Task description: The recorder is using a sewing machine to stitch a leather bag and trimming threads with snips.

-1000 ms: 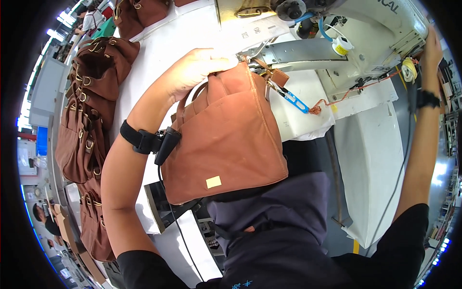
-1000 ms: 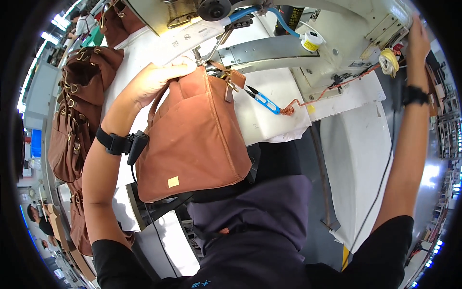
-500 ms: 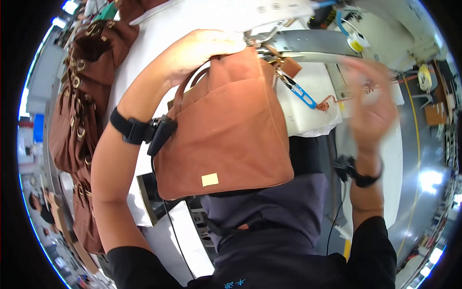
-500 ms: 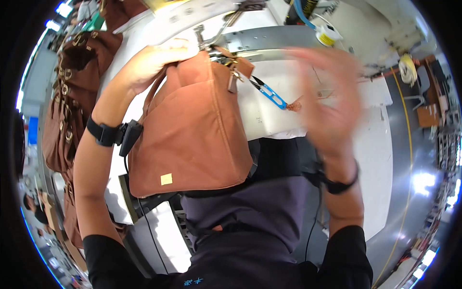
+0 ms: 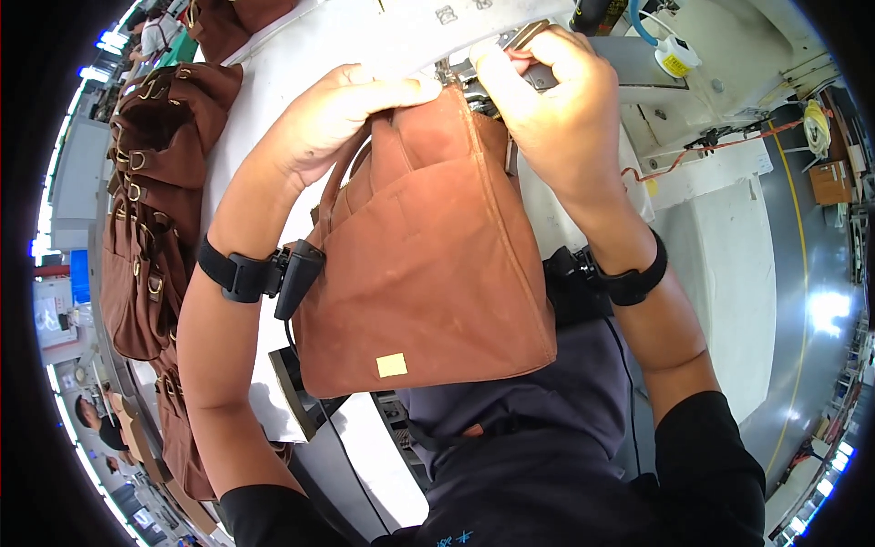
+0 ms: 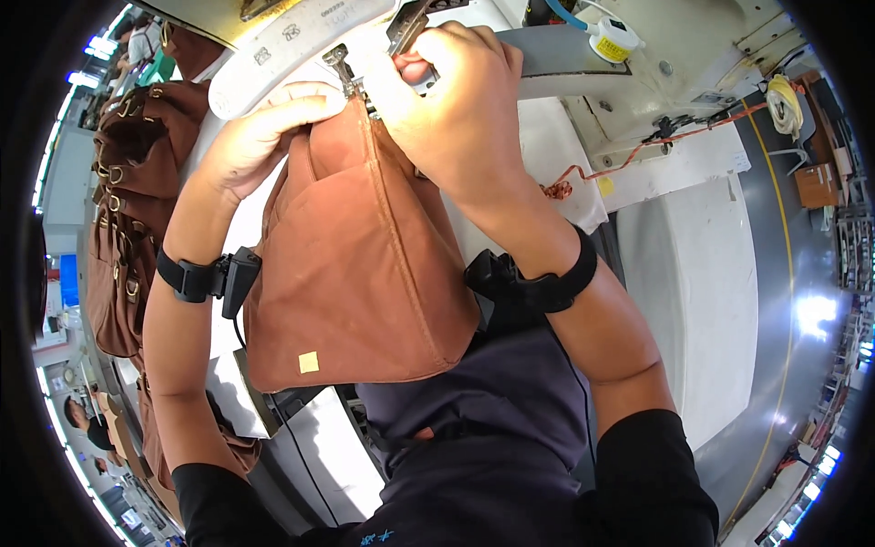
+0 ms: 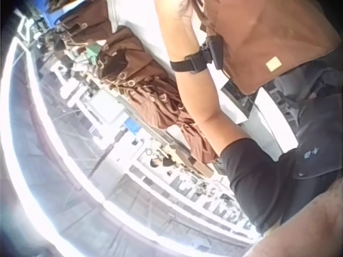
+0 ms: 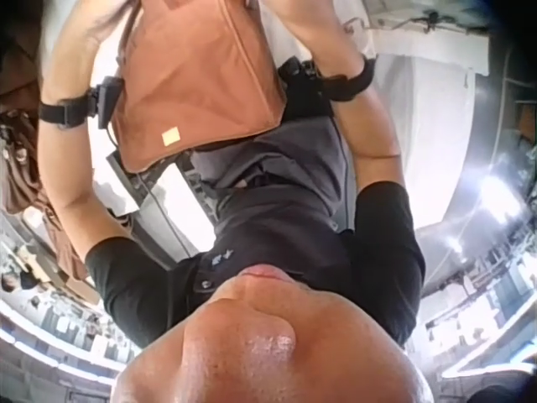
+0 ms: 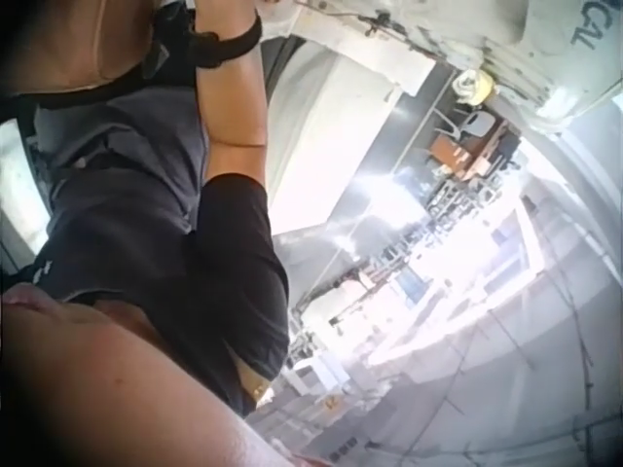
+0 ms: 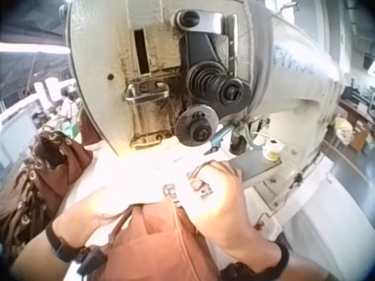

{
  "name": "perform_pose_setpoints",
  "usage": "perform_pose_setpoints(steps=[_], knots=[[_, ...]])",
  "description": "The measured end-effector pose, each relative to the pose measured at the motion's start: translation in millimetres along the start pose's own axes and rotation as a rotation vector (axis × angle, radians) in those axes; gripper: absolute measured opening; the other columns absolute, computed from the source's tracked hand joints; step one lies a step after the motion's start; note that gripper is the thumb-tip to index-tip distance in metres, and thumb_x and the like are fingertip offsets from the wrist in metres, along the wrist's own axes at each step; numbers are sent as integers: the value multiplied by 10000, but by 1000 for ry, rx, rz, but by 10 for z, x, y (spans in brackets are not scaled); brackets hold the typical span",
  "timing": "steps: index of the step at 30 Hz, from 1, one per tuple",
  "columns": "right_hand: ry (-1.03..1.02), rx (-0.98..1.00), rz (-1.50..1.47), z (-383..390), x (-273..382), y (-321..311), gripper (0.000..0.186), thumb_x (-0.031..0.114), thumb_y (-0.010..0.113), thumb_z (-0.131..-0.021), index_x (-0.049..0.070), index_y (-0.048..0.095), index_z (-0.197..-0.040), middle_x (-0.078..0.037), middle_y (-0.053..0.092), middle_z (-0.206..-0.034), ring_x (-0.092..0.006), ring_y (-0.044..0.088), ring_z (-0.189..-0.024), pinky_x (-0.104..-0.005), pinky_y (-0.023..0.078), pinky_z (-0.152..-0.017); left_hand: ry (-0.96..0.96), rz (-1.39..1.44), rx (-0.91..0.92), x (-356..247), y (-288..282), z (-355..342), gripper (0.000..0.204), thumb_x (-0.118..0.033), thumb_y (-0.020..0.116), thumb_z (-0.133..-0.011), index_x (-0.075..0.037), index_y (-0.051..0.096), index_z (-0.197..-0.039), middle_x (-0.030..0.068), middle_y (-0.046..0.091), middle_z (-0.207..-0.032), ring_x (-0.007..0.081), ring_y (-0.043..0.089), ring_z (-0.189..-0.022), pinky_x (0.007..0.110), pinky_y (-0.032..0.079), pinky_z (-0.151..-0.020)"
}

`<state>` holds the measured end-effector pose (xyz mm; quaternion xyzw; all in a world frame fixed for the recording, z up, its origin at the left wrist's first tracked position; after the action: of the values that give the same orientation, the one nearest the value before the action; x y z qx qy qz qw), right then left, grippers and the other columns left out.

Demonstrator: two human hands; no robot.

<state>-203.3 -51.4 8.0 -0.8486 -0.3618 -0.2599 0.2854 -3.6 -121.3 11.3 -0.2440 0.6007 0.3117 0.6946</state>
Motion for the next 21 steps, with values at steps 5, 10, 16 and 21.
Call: perform_pose_setpoints(steps=[5,10,16,21], knots=[[-46,46,119,-12,69,-80,156,104,786,-850,-12,682,-859,-75,678,-808,-171,626,-777,-302,498,-740,6,35,52,49,-68,-44,232,-189,693,-972,-16,756,-1112,32,749,-1077,103,674,-993,255,505,-939],[-26,55,-140,-58,156,-100,146,44,747,-824,-17,630,-761,-170,649,-745,-322,621,-693,-408,478,-626,79,4,60,69,-103,-77,203,-164,675,-976,-14,751,-1089,45,730,-1107,122,657,-1039,254,481,-983],[-121,58,-133,-59,157,-79,114,40,731,-839,-29,654,-790,-168,654,-736,-336,618,-668,-411,489,-620,102,-48,79,100,-122,-81,220,-154,667,-981,-12,737,-1133,42,727,-1119,129,655,-1036,264,484,-993],[-153,53,-170,-56,107,-71,86,29,716,-846,-25,662,-805,-174,658,-774,-353,626,-721,-412,495,-655,75,38,128,110,-117,-71,215,-155,668,-985,-13,736,-1132,44,726,-1124,124,658,-1052,265,491,-986]])
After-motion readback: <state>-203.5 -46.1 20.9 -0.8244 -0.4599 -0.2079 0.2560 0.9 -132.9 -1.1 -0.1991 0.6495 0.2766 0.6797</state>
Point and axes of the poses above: each hand's wrist, its own z-axis away from the middle knuckle, its own y-axis out of the palm, x = y × z, the point moved 3 cm from there along -z, towards the middle knuckle
